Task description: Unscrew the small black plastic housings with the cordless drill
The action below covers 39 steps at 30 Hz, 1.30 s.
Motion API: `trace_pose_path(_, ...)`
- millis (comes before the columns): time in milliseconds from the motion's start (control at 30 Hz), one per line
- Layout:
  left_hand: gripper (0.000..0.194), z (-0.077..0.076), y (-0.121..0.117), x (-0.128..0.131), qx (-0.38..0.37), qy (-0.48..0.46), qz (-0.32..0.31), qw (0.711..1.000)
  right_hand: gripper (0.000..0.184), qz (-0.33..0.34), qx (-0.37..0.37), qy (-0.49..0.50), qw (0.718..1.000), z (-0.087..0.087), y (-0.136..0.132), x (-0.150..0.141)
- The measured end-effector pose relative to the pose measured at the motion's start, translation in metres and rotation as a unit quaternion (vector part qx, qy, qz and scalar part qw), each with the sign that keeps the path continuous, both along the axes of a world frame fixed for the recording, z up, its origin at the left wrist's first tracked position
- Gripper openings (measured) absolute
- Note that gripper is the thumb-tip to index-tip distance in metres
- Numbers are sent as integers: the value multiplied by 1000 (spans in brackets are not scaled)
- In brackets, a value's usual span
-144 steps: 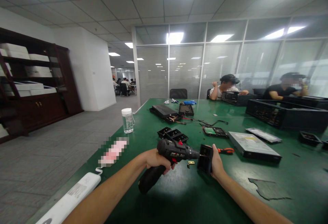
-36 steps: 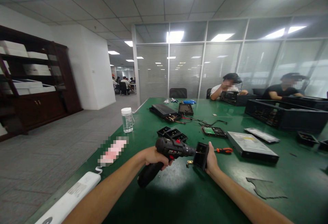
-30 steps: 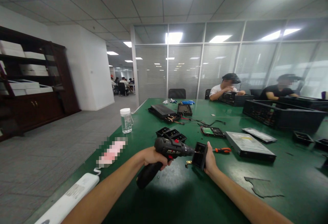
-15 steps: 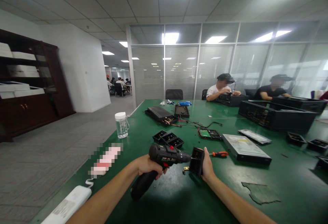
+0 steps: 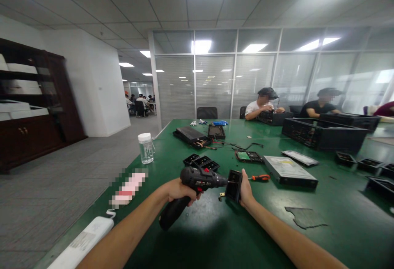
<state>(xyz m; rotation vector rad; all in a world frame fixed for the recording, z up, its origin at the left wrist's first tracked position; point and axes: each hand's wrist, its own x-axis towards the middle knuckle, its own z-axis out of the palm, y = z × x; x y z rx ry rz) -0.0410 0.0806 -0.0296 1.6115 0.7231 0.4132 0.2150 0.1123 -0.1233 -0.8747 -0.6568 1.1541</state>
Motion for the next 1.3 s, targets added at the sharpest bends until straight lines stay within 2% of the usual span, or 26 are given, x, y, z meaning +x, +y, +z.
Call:
trace_pose_path(433, 31, -3, 1, -2, -11, -18, 0, 1000, 41, -15, -3, -1, 1000, 2, -4, -1)
trace_pose_path(767, 23, 1, -1, -1, -3, -9, -12, 1000, 43, -8, -16, 8, 1000, 0, -2, 0)
trace_pose_path(1100, 28, -4, 0, -1, -6, -2, -1, 1000, 44, -11, -35, 6, 999, 3, -4, 0)
trace_pose_path(1300, 27, -1, -1, -2, -9, -14, -8, 1000, 42, -6, -18, 4, 1000, 1, -3, 0)
